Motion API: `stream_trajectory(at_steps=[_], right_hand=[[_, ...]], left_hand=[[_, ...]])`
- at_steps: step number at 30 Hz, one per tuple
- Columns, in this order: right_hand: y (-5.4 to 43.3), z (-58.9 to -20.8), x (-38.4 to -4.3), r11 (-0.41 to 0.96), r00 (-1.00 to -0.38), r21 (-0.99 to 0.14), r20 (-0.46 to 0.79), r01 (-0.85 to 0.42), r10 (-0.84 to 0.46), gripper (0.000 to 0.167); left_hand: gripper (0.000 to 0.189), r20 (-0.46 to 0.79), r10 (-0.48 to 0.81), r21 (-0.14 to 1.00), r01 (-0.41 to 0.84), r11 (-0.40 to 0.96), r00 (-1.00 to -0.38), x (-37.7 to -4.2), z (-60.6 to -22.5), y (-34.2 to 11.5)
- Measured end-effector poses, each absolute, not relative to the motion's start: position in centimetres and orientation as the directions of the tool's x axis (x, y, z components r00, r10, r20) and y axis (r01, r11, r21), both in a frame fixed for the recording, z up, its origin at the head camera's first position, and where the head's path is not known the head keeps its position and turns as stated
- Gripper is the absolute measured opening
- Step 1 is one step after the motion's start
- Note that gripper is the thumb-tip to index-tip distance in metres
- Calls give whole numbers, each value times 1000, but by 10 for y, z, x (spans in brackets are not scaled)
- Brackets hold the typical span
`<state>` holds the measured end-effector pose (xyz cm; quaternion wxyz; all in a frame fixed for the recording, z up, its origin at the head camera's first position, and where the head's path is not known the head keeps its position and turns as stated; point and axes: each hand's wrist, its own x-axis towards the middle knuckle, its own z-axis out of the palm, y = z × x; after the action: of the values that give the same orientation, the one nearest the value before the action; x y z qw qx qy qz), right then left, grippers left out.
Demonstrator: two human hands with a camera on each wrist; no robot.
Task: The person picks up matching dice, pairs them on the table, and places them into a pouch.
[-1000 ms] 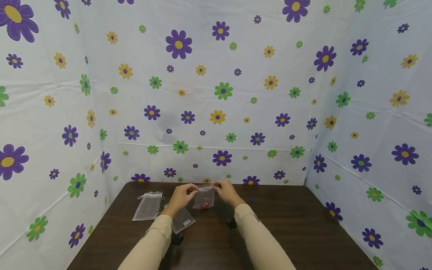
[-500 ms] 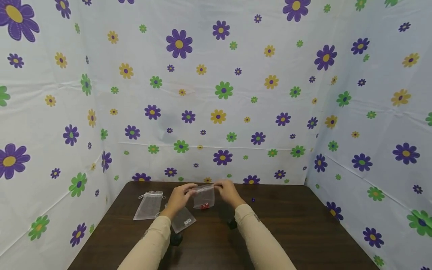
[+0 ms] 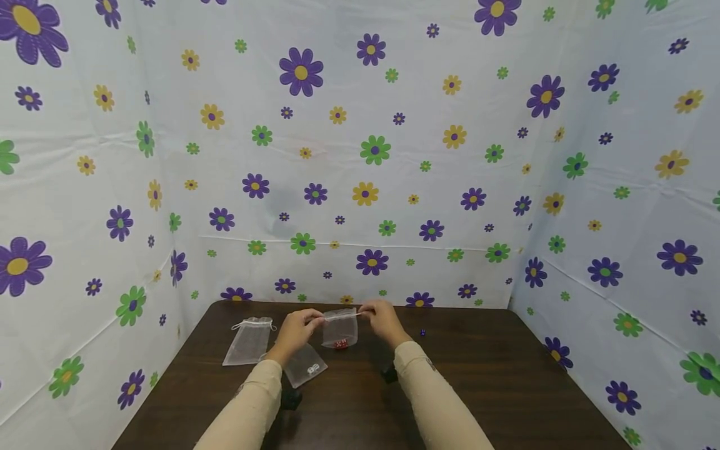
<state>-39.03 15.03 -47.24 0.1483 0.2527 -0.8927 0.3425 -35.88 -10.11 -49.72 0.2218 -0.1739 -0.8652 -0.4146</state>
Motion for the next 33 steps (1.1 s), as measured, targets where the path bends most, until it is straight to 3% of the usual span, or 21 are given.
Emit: stream_trajectory(at_steps=[33], right_hand=[[168,-482,-395,654,-849,-562,458,-506,-264,9]], left_hand=[[8,491,109,677,457,577,-864,-364,-502,-105]])
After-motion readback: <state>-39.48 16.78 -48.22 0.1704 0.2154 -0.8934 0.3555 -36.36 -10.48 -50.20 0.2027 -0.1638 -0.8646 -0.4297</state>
